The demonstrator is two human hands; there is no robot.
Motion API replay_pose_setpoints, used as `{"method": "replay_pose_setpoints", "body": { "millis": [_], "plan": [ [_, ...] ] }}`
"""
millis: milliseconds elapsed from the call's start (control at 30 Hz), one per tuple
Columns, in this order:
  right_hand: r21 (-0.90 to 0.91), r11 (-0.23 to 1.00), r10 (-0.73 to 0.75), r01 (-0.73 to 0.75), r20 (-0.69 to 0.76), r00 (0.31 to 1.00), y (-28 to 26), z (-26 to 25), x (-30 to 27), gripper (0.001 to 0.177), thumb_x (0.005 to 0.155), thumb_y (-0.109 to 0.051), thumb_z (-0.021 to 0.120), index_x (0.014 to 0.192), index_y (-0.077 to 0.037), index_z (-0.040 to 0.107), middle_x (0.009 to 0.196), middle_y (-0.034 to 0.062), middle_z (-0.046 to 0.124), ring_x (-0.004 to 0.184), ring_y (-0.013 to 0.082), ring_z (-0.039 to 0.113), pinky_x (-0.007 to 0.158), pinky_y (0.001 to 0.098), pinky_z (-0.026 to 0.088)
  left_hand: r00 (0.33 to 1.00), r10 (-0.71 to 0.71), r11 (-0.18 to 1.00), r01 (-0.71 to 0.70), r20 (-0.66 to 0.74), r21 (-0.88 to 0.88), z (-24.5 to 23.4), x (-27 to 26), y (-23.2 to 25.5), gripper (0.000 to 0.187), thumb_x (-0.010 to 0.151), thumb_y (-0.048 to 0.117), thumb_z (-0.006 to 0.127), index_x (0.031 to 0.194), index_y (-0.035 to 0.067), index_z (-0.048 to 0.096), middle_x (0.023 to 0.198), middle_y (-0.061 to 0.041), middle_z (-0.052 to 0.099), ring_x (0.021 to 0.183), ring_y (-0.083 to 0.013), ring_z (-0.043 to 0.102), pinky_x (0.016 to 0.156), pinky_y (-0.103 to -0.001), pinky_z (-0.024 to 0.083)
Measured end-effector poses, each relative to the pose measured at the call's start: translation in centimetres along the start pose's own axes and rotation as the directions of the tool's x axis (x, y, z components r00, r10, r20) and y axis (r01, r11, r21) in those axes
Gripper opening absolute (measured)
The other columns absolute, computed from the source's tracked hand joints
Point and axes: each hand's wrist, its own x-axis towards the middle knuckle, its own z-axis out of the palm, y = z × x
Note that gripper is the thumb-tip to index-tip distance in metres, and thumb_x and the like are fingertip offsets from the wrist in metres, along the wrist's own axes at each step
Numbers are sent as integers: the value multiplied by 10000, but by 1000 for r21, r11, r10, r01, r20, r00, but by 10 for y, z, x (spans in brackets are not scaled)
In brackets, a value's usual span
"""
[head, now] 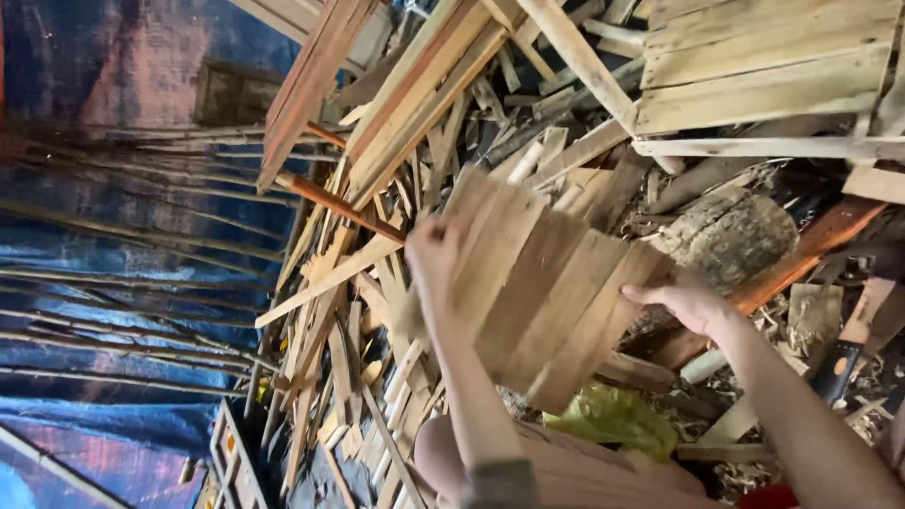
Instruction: Assembling a small wooden structure from slats using a hammer and nails
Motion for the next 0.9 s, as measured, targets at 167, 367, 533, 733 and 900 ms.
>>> {"method": "replay_pose_setpoints", "body": {
  "millis": [167, 367, 533, 733, 900],
  "plan": [
    [140, 990, -6, 20, -95, 996, 96, -18, 74, 607, 726, -120, 946, 1186, 120, 632, 1079, 241, 669, 889, 389, 686, 620, 490, 597, 963, -13, 972, 76, 269, -222, 60, 51, -10, 190, 806, 344, 851, 825, 175, 766, 891, -4, 789, 886, -128, 743, 841, -303, 572],
    [294, 946, 211, -139, -232, 950, 112, -10, 60, 1032, 697, -213, 963, 1476, 101, 362, 1462, 304, 456, 1282, 507, 517, 1026, 601, 465, 901, -128, 975, 191, 414, -115, 166, 58, -66, 279, 774, 453, 849, 873, 200, 784, 951, -14, 785, 929, -205, 740, 847, -348, 564],
    [293, 941, 260, -169, -307, 915, 148, -28, 88, 1201, 706, -275, 970, 1518, 187, 215, 1543, 380, 288, 1450, 547, 319, 1144, 683, 281, 941, -258, 941, 296, 218, -163, 195, 29, -46, 229, 805, 393, 844, 878, 185, 780, 1111, -85, 772, 1136, -327, 691, 1000, -415, 519],
    [268, 961, 204, -72, -503, 840, 215, -41, 153, 973, 762, -257, 990, 1347, 241, 393, 1375, 413, 410, 1180, 564, 570, 837, 590, 583, 960, -51, 942, 138, 276, -307, 214, -51, -50, 199, 767, 338, 863, 915, 237, 778, 1046, -15, 773, 1140, -216, 687, 1095, -383, 452],
    [149, 980, 195, -133, -552, 811, 118, -22, 94, 832, 822, -75, 885, 1368, 278, 367, 1405, 431, 390, 1260, 583, 508, 776, 670, 554, 785, -293, 677, 573, 546, -462, 178, -128, 0, 299, 748, 306, 895, 967, 153, 761, 1079, -85, 765, 1070, -240, 721, 994, -356, 539]
  ]
}}
